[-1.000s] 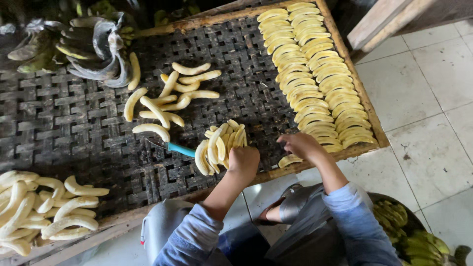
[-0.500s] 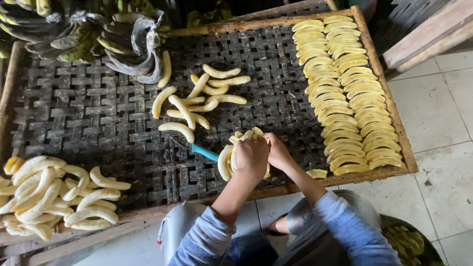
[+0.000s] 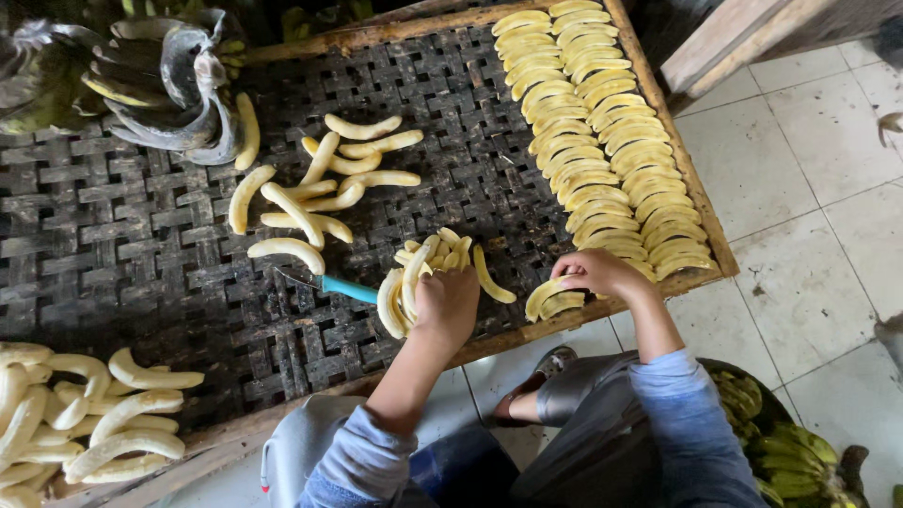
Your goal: The person sits at a woven bamboo tray and picks up peeled bananas one at a time, placing them in neat rows on the right side of the tray. A pile of peeled bananas sits on the left, and the person occasionally uses a small knife to trim or handle a banana before arranging it.
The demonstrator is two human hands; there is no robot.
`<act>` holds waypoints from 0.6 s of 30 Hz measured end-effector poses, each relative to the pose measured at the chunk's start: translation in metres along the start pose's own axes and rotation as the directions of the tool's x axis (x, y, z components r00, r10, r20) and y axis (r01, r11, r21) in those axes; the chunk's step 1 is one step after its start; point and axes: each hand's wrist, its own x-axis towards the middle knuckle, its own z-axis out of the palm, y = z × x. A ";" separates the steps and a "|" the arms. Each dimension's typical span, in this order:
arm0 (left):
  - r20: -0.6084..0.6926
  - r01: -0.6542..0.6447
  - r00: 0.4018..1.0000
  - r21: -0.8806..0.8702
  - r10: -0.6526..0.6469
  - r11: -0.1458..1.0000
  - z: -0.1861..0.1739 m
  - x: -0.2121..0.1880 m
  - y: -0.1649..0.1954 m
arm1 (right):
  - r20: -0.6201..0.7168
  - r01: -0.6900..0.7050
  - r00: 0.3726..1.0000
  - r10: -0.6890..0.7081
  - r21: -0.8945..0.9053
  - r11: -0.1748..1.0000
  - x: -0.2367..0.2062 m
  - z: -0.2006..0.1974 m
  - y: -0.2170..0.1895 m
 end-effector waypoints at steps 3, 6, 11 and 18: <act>-0.071 -0.021 0.997 0.025 0.023 0.999 0.002 0.003 0.001 | -0.044 -0.025 0.999 0.026 0.004 1.000 0.000 0.007 0.016; -0.050 -0.036 0.998 0.033 0.038 0.999 0.005 0.006 0.003 | -0.071 0.025 0.997 -0.025 0.001 1.000 0.004 0.008 0.019; -0.039 -0.039 0.998 0.026 0.040 0.999 0.008 0.010 0.008 | 0.016 -0.020 1.000 0.021 -0.052 0.998 0.012 0.005 0.007; -0.002 -0.010 1.000 0.002 0.010 1.000 0.007 0.018 0.012 | 0.000 -0.084 0.996 0.086 -0.164 0.983 0.010 -0.001 -0.006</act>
